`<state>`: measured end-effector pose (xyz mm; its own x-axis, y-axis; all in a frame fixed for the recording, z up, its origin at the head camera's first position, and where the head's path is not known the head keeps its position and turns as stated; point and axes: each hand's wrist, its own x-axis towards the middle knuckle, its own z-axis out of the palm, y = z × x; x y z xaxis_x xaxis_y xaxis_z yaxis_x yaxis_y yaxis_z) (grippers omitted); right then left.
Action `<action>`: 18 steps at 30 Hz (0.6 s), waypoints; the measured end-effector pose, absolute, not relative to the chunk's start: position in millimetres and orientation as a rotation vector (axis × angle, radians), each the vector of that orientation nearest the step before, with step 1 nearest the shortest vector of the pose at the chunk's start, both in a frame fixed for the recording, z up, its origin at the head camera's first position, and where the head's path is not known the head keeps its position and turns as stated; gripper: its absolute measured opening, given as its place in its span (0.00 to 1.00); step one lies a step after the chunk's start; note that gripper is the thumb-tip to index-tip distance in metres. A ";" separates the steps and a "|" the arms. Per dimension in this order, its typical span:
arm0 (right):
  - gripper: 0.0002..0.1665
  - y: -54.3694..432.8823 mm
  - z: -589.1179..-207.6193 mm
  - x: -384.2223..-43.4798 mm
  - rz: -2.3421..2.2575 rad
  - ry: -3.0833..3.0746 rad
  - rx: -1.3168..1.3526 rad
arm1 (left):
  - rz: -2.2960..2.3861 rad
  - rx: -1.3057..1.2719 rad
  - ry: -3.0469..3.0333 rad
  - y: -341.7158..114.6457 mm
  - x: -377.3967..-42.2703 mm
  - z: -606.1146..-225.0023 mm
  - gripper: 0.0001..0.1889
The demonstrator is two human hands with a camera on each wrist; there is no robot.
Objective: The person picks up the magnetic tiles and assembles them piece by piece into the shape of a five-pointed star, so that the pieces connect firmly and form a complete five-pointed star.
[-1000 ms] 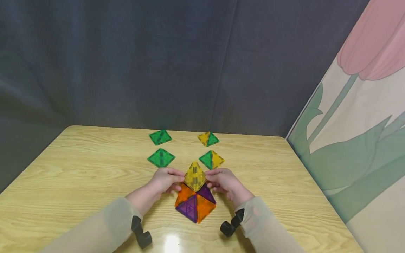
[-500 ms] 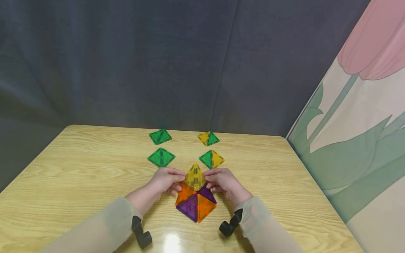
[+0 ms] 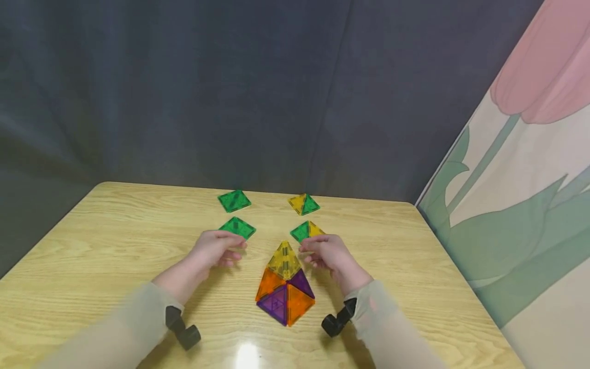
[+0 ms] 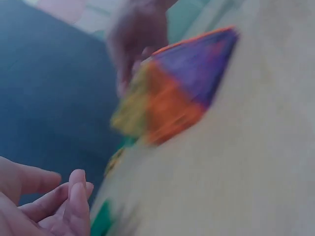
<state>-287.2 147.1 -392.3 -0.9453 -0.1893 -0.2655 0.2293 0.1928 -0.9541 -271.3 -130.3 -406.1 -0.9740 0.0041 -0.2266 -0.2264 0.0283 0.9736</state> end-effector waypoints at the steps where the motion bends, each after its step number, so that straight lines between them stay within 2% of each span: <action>1: 0.20 145.9 -386.5 -289.4 -1.803 2.165 0.021 | 2.074 -0.250 2.152 -139.4 -273.5 -402.8 0.14; 8: 0.21 111.5 -354.6 -312.0 -1.696 2.157 -0.130 | 2.021 -0.318 2.238 -180.9 -290.1 -390.3 0.24; 13: 0.29 80.0 -358.7 -332.6 -1.657 2.040 -0.120 | 1.946 -0.272 2.211 -179.8 -303.9 -396.6 0.29; 18: 0.08 63.2 -371.4 -347.9 -1.689 2.003 -0.044 | 1.921 -0.256 2.182 -169.7 -309.1 -395.4 0.30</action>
<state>-347.9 63.2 -371.4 -0.8667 -0.3450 -0.3602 0.2966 0.2240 -0.9284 -309.1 -169.7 -395.4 -0.9601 0.0160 -0.2791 -0.2748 0.1290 0.9528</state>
